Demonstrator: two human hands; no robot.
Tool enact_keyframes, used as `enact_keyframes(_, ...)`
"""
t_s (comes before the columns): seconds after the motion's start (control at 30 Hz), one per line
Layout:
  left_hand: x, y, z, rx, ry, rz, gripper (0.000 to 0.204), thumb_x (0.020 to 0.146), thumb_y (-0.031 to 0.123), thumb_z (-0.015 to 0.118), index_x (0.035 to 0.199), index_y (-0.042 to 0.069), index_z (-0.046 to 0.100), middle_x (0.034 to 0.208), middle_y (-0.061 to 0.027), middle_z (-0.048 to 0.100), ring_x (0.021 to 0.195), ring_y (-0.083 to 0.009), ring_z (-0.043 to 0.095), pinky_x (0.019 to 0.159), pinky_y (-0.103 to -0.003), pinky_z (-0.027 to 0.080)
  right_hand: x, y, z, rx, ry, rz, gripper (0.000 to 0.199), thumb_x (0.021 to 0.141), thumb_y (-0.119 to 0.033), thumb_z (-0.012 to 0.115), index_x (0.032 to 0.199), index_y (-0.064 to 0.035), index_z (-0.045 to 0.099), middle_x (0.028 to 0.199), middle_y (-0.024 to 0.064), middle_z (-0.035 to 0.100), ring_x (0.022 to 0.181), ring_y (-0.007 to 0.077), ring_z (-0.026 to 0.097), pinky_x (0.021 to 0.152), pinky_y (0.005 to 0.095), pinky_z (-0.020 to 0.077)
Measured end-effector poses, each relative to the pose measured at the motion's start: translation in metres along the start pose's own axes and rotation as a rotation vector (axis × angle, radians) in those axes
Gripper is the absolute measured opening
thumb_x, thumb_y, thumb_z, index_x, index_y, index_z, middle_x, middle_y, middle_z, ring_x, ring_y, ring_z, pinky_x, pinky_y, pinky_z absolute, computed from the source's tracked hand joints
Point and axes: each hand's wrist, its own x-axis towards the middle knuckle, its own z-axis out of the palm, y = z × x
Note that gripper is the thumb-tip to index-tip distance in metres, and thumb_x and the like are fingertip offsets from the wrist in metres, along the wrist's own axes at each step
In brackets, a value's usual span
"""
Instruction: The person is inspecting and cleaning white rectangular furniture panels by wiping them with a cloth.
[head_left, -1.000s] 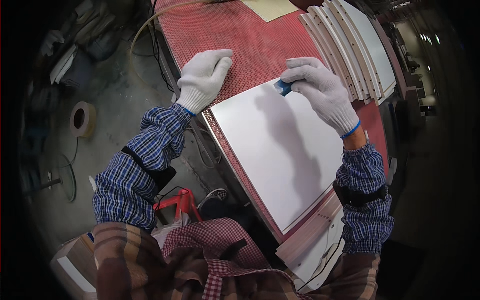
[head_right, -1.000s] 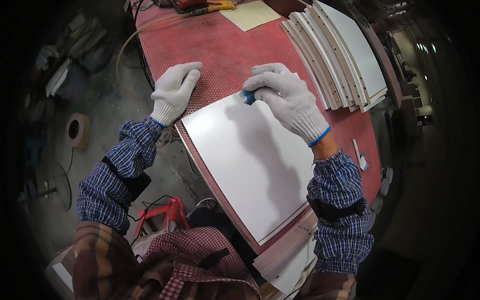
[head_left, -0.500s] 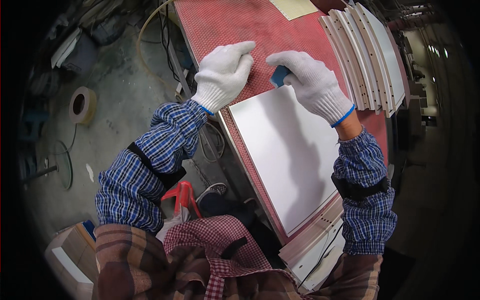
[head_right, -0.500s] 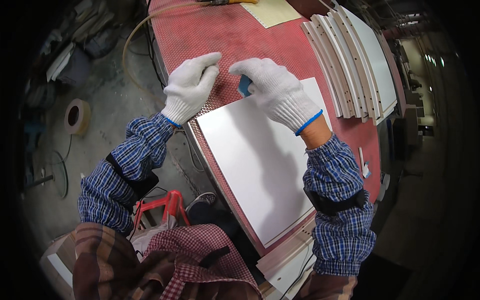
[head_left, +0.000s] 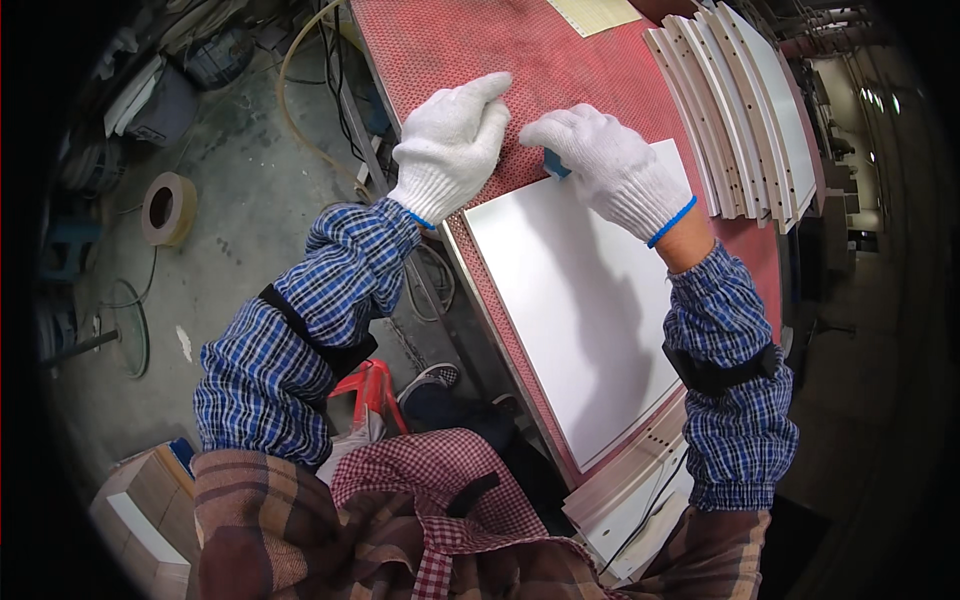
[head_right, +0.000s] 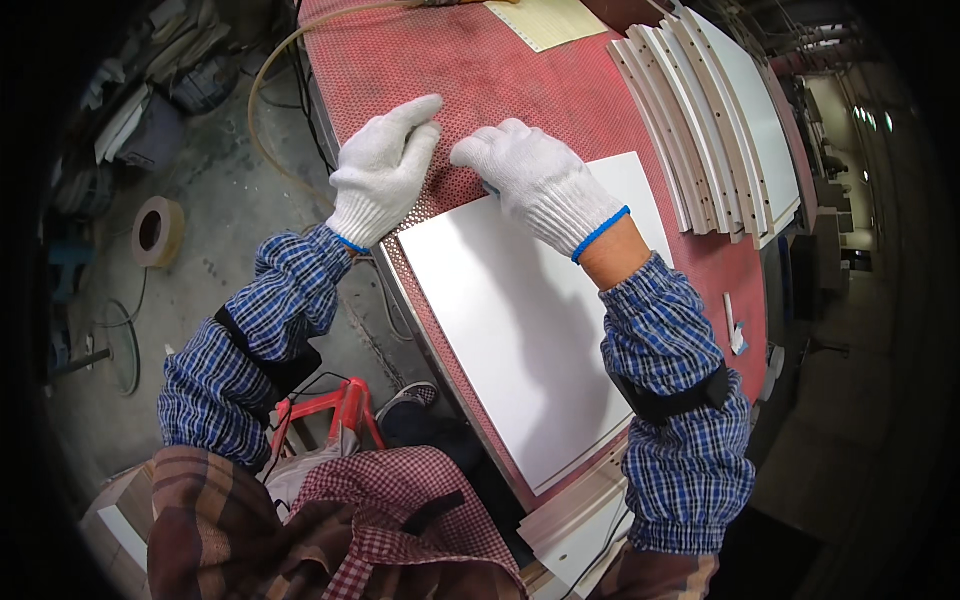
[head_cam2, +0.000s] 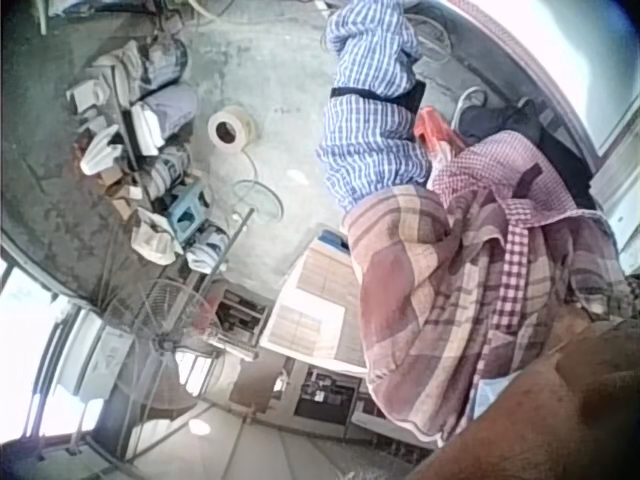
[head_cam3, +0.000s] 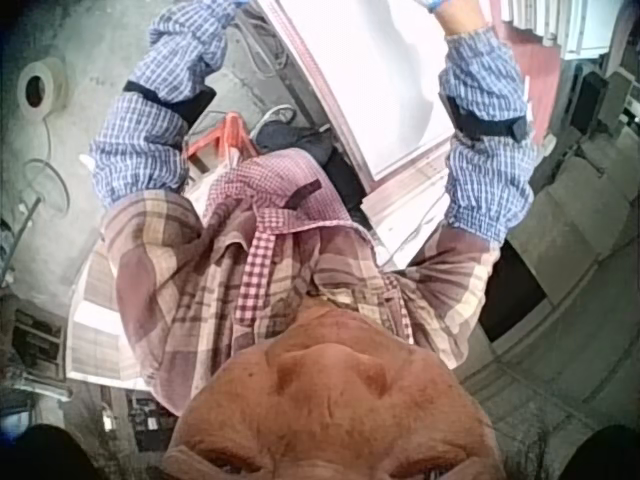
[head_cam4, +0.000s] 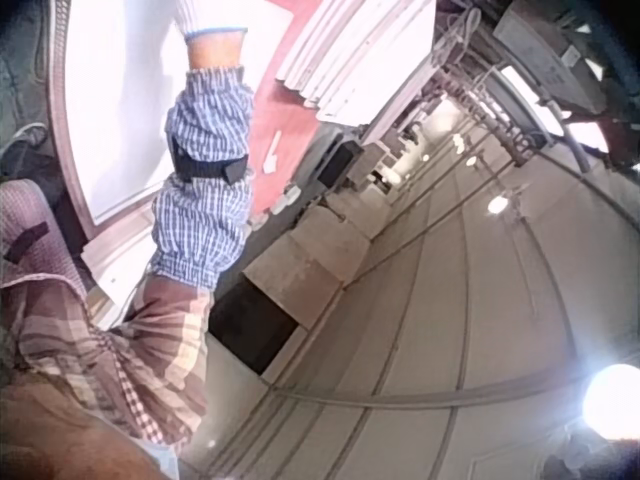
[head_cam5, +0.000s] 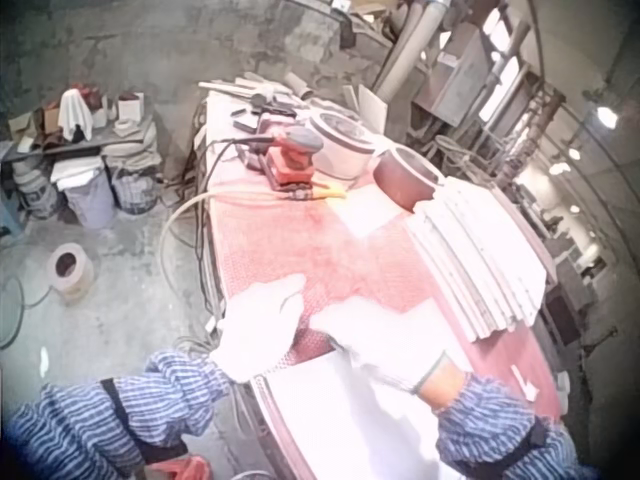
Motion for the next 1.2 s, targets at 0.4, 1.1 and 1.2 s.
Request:
enact_keyframes(0.4,-0.002,-0.004,0.003,0.030,0.045,0.000,0.035,0.101,0.018,0.062,0.130,-0.001,0.065,0.106,-0.0190,0.074,0.098,-0.0290,0.072,0.089,-0.039,0.057,-0.004,0.006,-0.001,0.081,0.001,0.078,0.038,0.091,0.001,0.061,0.125,-0.0144,0.064,0.122,0.0114,0.066,0.115,0.0319,0.063,0.100,0.0421,0.0550)
enact_keyframes(1.1,-0.002,0.001,-0.003,0.052,-0.029,-0.026,0.038,0.103,0.017,0.059,0.134,-0.003,0.062,0.111,-0.0197,0.073,0.103,-0.0293,0.071,0.094,-0.038,0.055,-0.126,0.051,-0.036,0.382,0.380,0.443,0.047,0.088,0.006,0.063,0.134,-0.0052,0.061,0.120,0.0107,0.067,0.113,0.0232,0.065,0.099,0.0335,0.0515)
enact_keyframes(1.2,-0.003,-0.005,-0.004,0.105,-0.018,-0.008,0.038,0.103,0.018,0.059,0.135,-0.003,0.061,0.114,-0.0193,0.073,0.106,-0.0277,0.071,0.096,-0.036,0.054,-0.220,0.066,-0.042,0.313,0.453,0.708,0.048,0.088,0.007,0.062,0.135,-0.0037,0.061,0.122,0.0090,0.066,0.110,0.0177,0.064,0.098,0.0295,0.0504)
